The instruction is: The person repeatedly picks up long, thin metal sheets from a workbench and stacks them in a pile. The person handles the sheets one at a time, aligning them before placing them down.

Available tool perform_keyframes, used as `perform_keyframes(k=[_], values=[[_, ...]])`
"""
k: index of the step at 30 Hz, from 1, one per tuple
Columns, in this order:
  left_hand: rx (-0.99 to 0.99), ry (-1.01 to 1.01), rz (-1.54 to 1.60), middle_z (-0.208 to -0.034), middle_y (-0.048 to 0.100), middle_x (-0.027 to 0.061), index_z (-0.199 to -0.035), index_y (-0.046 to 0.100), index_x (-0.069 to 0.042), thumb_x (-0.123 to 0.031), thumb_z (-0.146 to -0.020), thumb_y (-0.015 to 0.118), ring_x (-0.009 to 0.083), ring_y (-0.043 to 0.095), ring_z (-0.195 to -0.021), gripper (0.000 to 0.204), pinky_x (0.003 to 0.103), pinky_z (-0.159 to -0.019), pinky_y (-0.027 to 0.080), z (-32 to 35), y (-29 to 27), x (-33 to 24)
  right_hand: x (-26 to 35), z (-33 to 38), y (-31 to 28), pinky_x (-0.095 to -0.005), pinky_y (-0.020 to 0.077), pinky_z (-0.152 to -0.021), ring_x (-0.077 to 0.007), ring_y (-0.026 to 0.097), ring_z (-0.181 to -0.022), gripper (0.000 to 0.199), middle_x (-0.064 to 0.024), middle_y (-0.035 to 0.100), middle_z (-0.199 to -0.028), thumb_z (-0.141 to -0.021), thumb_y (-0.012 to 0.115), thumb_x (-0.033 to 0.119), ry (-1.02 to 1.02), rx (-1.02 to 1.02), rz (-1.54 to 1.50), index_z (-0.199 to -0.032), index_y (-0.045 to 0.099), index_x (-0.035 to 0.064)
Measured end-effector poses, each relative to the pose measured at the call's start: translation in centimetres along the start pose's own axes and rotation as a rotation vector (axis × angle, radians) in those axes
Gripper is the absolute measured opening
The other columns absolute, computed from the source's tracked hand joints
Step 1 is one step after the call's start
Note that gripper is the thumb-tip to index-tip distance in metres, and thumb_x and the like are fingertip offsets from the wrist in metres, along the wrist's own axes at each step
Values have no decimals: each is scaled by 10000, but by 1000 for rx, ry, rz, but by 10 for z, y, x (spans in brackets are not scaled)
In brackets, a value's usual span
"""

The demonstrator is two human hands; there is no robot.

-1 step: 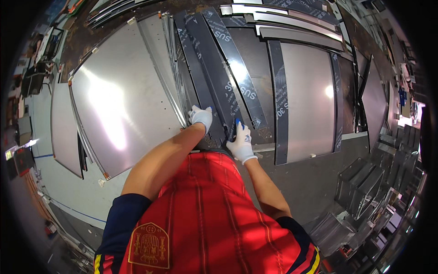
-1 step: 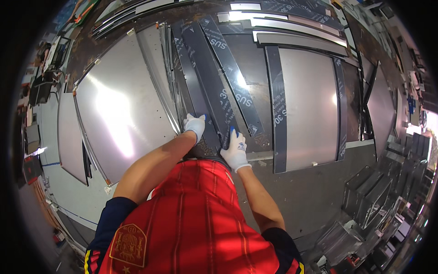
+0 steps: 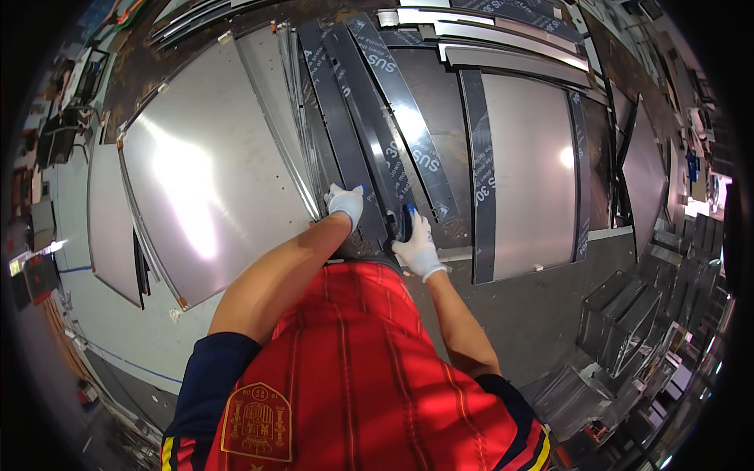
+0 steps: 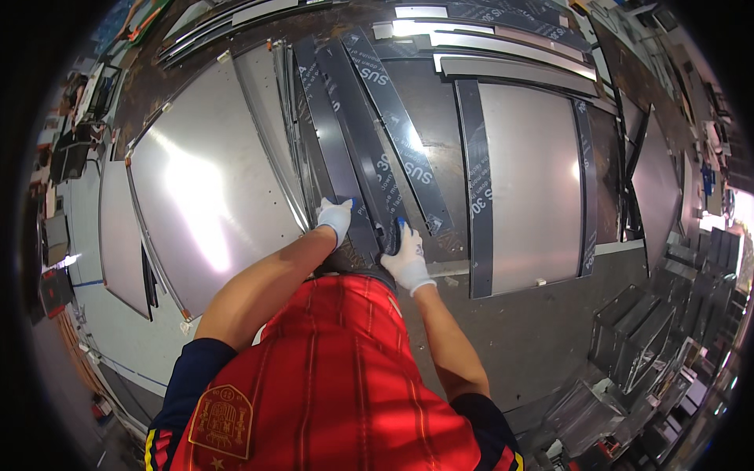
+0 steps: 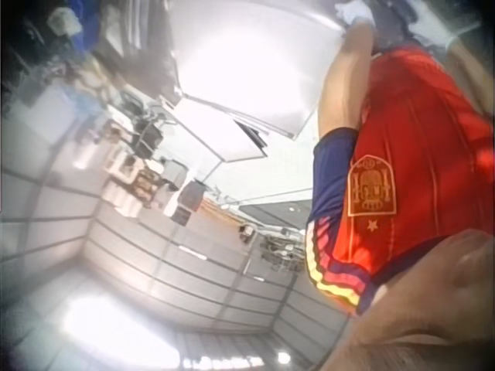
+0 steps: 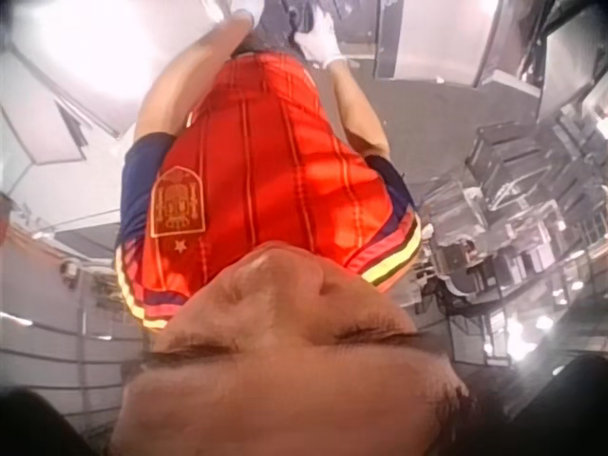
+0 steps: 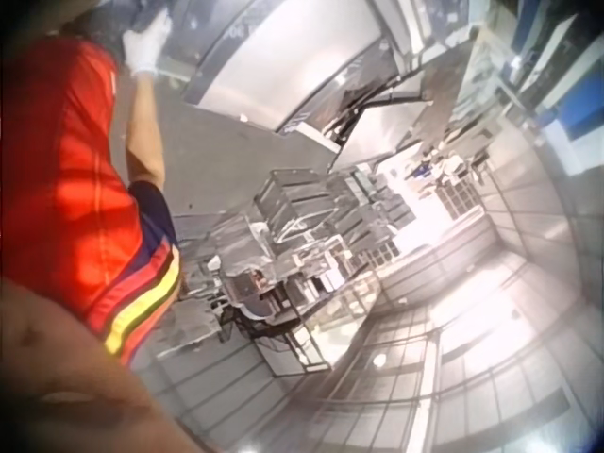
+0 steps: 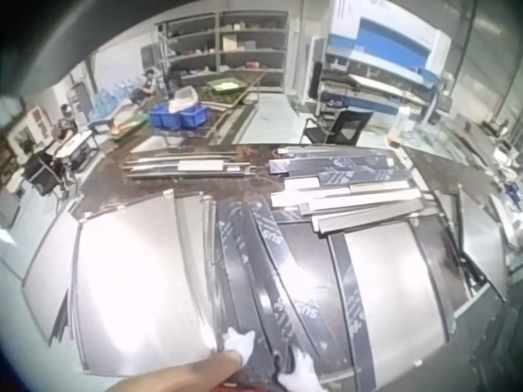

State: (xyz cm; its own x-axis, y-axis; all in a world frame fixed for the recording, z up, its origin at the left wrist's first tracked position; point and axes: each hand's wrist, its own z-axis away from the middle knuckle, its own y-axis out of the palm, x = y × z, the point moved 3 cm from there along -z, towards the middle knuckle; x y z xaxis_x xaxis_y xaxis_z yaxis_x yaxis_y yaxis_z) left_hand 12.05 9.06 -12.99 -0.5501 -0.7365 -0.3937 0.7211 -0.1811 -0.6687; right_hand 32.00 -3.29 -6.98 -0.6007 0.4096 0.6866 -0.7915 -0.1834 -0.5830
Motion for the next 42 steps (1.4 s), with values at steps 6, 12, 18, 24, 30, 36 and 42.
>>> perform_keyframes(k=[6, 12, 18, 24, 30, 36, 42], values=[[313, 51, 315, -1179, 782, 188, -1376, 686, 5, -333, -923, 926, 287, 760, -1014, 614, 420, -936, 580, -41, 3, 32, -19, -11, -56, -447, 416, -1260, -382, 539, -1439, 879, -234, 549, -1482, -805, 814, 75, -172, -99, -179, -1623, 499, 21], [567, -48, 969, -1071, 755, 49, -1428, 642, -58, -207, -1039, 812, 193, 729, -887, 450, 339, -769, 596, 14, -46, 4, -14, -22, -37, -566, 400, -1221, -505, 488, -1368, 934, -312, 518, -1446, -773, 873, 130, -223, -274, 195, -1622, 494, 44], [1080, -61, 1386, -1346, 735, 161, -1539, 542, -31, -220, -1110, 731, 285, 730, -1237, 506, 387, -1045, 631, 48, -117, 4, 16, -16, -15, -581, 394, -1219, -499, 499, -1433, 818, -273, 552, -1557, -856, 939, 339, -255, -371, 264, -1540, 601, 41], [669, 280, 1309, -1303, 707, 53, -1529, 573, 1, -121, -1122, 690, 145, 695, -1174, 441, 309, -1006, 590, 71, -196, 43, 155, -47, 19, -364, 521, -1158, -208, 697, -1283, 413, -132, 739, -1405, -1187, 551, 168, -324, 174, -476, -1529, 648, -42], [161, 434, 1062, -1365, 716, 104, -1520, 579, 67, -183, -1133, 674, 149, 668, -1224, 470, 322, -1053, 554, 51, -269, 137, 294, -46, 134, -287, 575, -869, -106, 694, -1012, 333, -38, 760, -1168, -1080, 707, 125, -206, 561, -685, -1390, 705, 4], [-138, 443, 922, -1353, 742, 105, -1495, 628, 54, -143, -1123, 625, 155, 678, -1198, 421, 312, -1048, 548, 29, -342, 285, 351, 3, 288, -305, 562, -852, -166, 693, -987, 343, -86, 760, -1129, -1067, 706, 130, -305, 840, -538, -1358, 663, -46], [-279, 297, 941, -1321, 775, 189, -1478, 650, 66, -183, -1094, 667, 224, 731, -1175, 458, 341, -1045, 555, -24, -381, 399, 382, 36, 416, -303, 549, -760, -106, 665, -900, 223, -13, 752, -1063, -1089, 729, 168, 4, 822, -509, -1275, 743, 46]])
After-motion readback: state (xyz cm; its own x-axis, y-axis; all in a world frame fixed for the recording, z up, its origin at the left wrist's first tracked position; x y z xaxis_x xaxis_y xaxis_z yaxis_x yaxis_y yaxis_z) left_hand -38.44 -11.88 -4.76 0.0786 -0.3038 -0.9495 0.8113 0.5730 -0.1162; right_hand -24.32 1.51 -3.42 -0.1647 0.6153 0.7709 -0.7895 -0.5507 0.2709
